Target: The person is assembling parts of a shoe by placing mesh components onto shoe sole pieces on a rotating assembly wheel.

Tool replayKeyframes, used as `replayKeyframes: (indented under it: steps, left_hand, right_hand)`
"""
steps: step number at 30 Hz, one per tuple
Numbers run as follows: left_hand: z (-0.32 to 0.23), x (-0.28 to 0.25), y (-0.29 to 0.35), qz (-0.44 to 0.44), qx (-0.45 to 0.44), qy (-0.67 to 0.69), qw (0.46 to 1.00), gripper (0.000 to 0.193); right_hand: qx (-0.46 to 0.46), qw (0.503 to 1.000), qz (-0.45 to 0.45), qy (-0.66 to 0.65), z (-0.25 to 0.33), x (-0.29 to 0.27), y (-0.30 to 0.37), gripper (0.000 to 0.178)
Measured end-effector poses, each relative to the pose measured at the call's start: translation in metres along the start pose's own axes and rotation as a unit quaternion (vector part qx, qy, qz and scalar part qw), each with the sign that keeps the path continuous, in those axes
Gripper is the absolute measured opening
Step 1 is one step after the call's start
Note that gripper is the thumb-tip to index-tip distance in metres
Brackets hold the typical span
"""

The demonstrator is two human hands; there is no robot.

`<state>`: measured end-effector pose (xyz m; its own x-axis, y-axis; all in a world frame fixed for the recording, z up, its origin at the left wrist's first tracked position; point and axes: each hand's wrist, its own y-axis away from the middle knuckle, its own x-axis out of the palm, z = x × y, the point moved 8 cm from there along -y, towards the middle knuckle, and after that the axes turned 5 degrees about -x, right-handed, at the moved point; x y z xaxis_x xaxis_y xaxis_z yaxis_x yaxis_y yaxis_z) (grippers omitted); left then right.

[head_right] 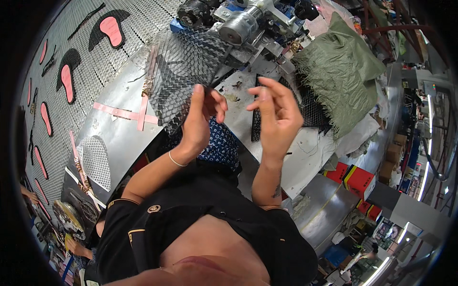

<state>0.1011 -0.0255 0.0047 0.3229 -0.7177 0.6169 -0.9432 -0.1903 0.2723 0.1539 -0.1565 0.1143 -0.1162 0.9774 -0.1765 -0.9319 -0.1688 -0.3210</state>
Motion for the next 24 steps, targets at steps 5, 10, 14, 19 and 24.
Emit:
replayKeyframes:
  steps: [5,10,14,19,24]
  left_hand:
    - [-0.024,-0.045,0.007,-0.066,0.106,-0.05,0.991,0.056]
    - [-0.087,-0.032,0.055,-0.049,0.454,-0.367,0.81,0.036]
    - [-0.084,-0.033,0.065,-0.015,0.441,-0.489,0.752,0.039]
    - [-0.091,-0.029,0.063,0.045,0.386,-0.477,0.789,0.039]
    - [-0.076,-0.014,0.044,0.178,0.24,-0.372,0.879,0.036]
  right_hand:
    - [-0.024,0.981,0.17,-0.087,0.008,0.05,0.025,0.032]
    - [0.058,0.931,0.264,-0.246,-0.005,0.072,0.043,0.036]
    - [0.029,0.929,0.188,-0.317,-0.016,0.058,0.051,0.044]
    - [-0.052,0.992,0.081,-0.086,-0.011,0.043,0.031,0.06]
    - [-0.217,0.959,0.178,0.024,-0.012,0.012,0.038,0.039]
